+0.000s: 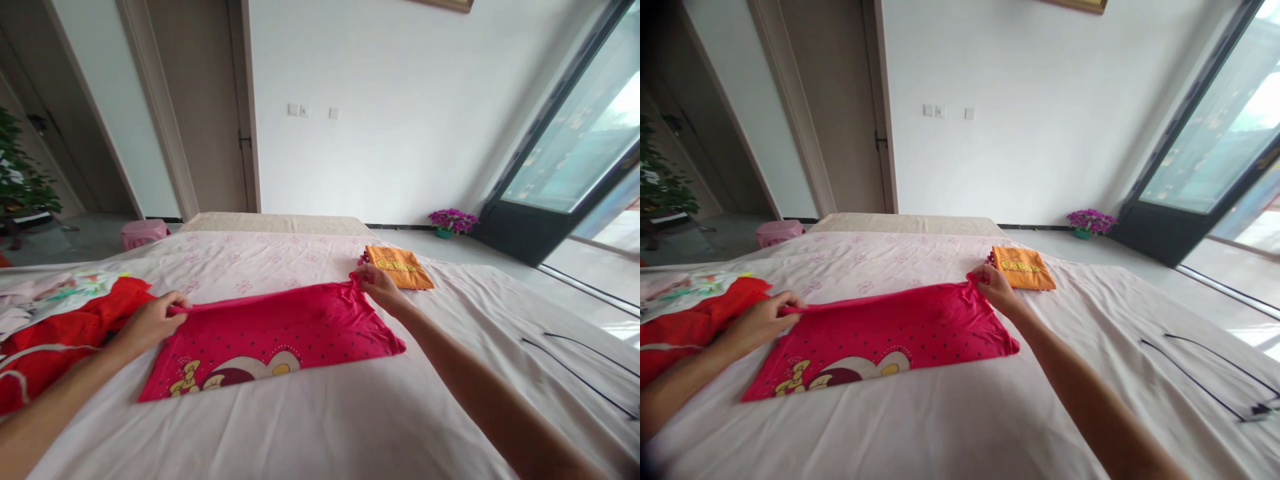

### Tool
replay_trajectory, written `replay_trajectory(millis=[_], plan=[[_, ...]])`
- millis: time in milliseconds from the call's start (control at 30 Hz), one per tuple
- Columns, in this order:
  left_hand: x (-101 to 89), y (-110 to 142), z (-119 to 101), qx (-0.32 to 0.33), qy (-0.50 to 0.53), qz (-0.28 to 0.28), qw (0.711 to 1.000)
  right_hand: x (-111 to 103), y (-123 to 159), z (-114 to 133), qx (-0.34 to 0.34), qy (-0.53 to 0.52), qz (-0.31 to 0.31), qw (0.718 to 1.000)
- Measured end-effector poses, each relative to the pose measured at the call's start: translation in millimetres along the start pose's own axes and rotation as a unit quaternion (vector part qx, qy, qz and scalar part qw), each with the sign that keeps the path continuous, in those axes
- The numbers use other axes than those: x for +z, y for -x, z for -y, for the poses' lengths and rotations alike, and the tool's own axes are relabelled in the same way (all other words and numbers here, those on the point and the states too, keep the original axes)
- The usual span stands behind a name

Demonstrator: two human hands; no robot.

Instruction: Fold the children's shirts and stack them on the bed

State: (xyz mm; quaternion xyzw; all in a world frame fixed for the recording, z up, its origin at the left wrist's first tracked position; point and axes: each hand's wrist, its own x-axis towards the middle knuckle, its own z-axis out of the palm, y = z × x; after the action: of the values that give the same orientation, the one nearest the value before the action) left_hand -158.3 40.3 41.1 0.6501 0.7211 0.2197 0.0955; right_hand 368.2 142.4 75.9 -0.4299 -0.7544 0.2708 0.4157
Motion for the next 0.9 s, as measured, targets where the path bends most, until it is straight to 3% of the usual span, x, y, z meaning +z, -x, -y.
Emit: replay_trajectory(millis=[100,200,400,500,567,633,700,800,900], plan=[[5.9,16.5,6.1,0.055,0.012,0.035,0.998,-1.2,33.1,-2.2,-0.004,0.109,0.072,0.991],[8.1,22.0,3.9,0.038,-0.002,0.019,0.999,2.0,49.7,-2.7,-0.004,0.199,0.126,0.972],[1.8,19.7,7.5,0.019,0.000,0.024,1.000,-5.8,58.7,2.4,0.056,0.071,0.044,0.995],[-1.0,25.1,7.9,0.037,-0.068,0.042,0.996,-14.8,65.6,-1.8,0.091,0.060,0.069,0.992],[-2.1,33.3,-3.3,0.070,-0.137,-0.004,0.988,-20.3,70.5,-5.5,0.098,0.093,0.089,0.987],[-0.8,44.1,-27.8,0.134,-0.175,-0.067,0.973,-24.1,74.4,-7.0,0.070,0.150,0.092,0.982],[5.1,55.9,-64.8,0.216,-0.144,-0.081,0.962,-25.4,77.2,-5.4,0.020,0.207,0.089,0.974],[26.1,71.4,-132.4,0.313,-0.043,-0.012,0.949,-22.9,79.2,-0.2,-0.027,0.255,0.102,0.961],[58.4,78.9,-196.6,0.367,-0.010,0.042,0.929,-18.2,78.3,1.8,-0.018,0.249,0.102,0.963]])
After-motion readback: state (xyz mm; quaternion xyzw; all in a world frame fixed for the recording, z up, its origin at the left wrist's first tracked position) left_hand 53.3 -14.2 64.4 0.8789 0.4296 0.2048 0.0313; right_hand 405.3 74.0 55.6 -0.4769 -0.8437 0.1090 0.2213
